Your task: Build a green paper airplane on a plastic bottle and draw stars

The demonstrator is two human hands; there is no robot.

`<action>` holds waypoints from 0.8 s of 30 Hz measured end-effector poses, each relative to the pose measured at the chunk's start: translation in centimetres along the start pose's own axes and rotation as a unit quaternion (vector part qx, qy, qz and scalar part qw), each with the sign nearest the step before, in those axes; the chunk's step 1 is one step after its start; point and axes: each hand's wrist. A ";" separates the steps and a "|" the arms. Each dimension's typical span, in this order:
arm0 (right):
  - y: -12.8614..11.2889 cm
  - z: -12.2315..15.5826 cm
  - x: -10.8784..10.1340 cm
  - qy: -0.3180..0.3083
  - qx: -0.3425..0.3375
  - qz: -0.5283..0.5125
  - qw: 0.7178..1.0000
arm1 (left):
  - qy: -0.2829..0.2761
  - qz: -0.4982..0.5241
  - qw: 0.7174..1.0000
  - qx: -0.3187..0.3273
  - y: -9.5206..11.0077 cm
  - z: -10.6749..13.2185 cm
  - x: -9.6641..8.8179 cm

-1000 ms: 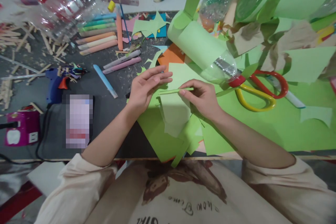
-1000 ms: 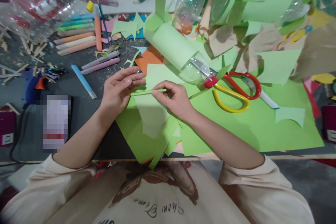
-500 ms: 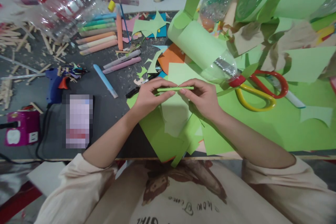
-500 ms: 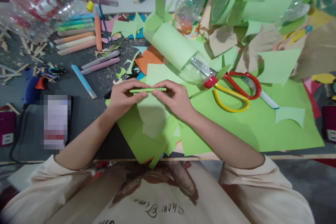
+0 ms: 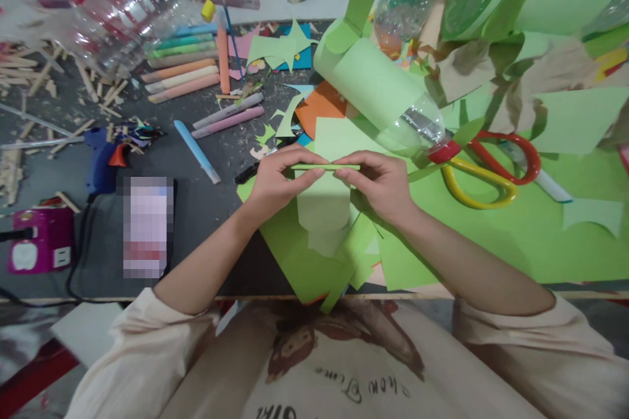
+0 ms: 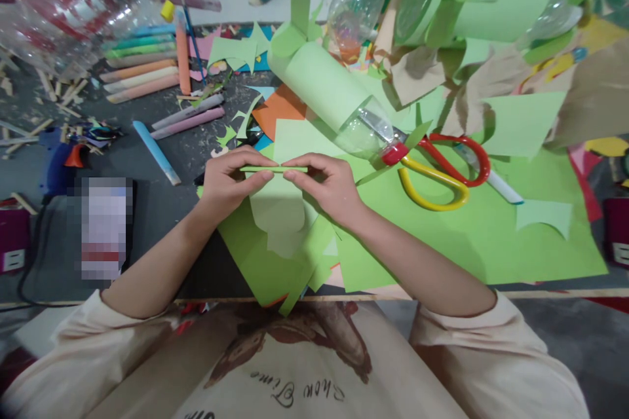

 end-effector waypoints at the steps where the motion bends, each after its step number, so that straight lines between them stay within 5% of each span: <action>1: 0.0 0.0 0.0 0.000 0.000 0.001 1.000 | -0.002 0.001 1.000 -0.001 0.0 0.0 0.0; 24: 0.1 -0.1 0.1 0.023 -0.012 0.012 1.000 | -0.022 0.051 0.998 -0.034 0.0 0.1 -0.1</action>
Point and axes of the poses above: each hand's wrist, its own z-axis away from the middle knuckle, its own x-axis out of the palm, y = z × x, and after that the axes turned 1 degree about y, right-handed
